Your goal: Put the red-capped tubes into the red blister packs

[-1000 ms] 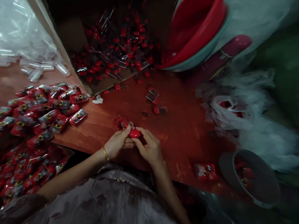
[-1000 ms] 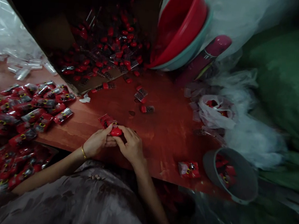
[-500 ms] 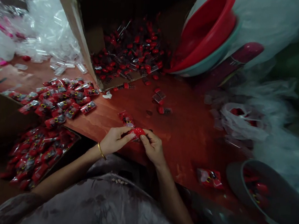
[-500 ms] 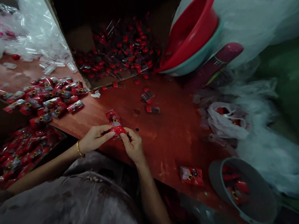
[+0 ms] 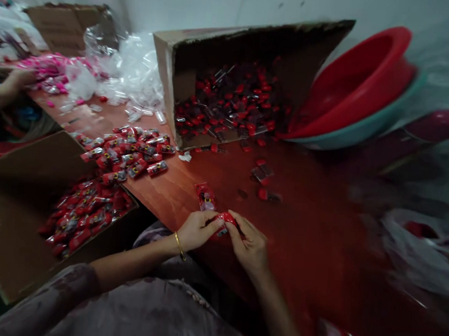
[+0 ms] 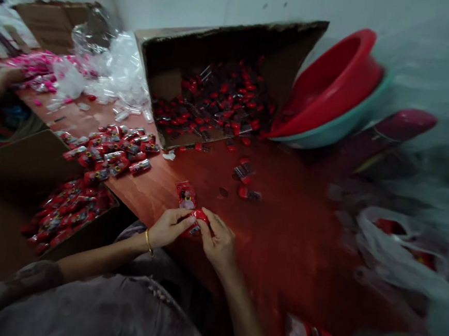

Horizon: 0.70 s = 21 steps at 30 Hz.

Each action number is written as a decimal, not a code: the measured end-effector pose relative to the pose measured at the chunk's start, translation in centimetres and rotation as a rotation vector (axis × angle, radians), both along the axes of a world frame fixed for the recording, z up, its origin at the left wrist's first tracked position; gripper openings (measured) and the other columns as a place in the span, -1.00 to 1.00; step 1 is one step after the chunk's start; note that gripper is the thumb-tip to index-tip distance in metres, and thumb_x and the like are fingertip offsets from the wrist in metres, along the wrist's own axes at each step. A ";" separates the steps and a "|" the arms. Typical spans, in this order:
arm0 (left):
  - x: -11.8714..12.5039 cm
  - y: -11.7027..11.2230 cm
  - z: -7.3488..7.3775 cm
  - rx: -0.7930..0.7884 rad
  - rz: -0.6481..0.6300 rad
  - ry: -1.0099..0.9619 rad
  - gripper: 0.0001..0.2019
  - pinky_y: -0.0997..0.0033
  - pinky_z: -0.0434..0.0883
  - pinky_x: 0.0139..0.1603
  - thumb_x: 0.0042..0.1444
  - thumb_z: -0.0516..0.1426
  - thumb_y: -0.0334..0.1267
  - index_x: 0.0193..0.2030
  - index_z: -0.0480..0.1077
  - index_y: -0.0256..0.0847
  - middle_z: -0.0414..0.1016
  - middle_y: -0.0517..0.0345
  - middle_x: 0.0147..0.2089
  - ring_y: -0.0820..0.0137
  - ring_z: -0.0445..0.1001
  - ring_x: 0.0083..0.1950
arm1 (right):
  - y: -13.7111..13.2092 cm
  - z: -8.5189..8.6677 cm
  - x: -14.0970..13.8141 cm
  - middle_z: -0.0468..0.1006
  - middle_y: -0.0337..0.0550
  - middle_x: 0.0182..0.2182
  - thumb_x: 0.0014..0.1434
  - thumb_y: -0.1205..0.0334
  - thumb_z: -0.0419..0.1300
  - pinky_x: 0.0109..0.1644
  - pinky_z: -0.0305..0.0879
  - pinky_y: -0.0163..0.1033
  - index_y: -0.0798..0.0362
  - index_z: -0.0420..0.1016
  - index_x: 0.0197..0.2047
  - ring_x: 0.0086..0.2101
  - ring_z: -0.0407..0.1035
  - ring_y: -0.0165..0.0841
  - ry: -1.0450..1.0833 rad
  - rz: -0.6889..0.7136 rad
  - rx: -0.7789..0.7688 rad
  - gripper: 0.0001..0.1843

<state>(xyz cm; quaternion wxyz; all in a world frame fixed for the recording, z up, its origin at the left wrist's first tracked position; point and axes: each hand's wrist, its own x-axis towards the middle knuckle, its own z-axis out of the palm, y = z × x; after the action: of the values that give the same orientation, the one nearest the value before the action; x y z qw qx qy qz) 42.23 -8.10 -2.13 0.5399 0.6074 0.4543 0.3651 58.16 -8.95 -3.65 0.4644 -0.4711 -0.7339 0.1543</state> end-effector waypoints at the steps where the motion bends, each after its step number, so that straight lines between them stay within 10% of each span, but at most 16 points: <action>1: 0.1 0.0 -0.2 -0.007 0.030 -0.007 -0.69 0.46 0.31 -0.23 0.07 0.08 -0.05 -0.29 0.50 -0.25 0.46 0.17 -0.41 0.39 0.37 -0.33 | 0.3 -0.2 0.0 0.60 -0.06 -0.21 0.17 0.28 0.10 -0.12 0.46 -0.23 0.06 0.49 -0.07 -0.23 0.51 -0.30 -0.002 0.016 0.020 -0.73; 12: -1.4 0.3 -0.3 0.135 0.215 0.101 -0.71 0.45 0.31 -0.20 0.04 0.10 -0.12 -0.16 0.45 -0.24 0.51 0.12 -0.28 0.38 0.40 -0.27 | 3.4 -2.3 -0.6 0.62 -0.19 -0.40 0.24 0.22 -0.02 -0.36 0.48 -0.31 0.04 0.51 -0.13 -0.50 0.50 -0.40 0.141 0.105 -0.097 -0.71; 21: -16.0 6.4 2.9 0.442 0.763 1.199 -0.60 0.34 0.23 -0.26 0.09 -0.01 -0.05 -0.07 0.39 -0.28 0.49 -0.03 -0.32 0.23 0.40 -0.29 | 4.8 -3.7 0.5 0.60 -0.15 -0.45 0.25 0.22 -0.05 -0.28 0.43 -0.31 0.08 0.51 -0.20 -0.45 0.49 -0.40 -0.006 0.010 -0.011 -0.70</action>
<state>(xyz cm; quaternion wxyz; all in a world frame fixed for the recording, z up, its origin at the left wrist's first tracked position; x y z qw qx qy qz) 26.23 -1.72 0.78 -0.0996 0.5968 0.7663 0.2159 58.68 -4.11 -7.38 0.4587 -0.4707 -0.7367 0.1593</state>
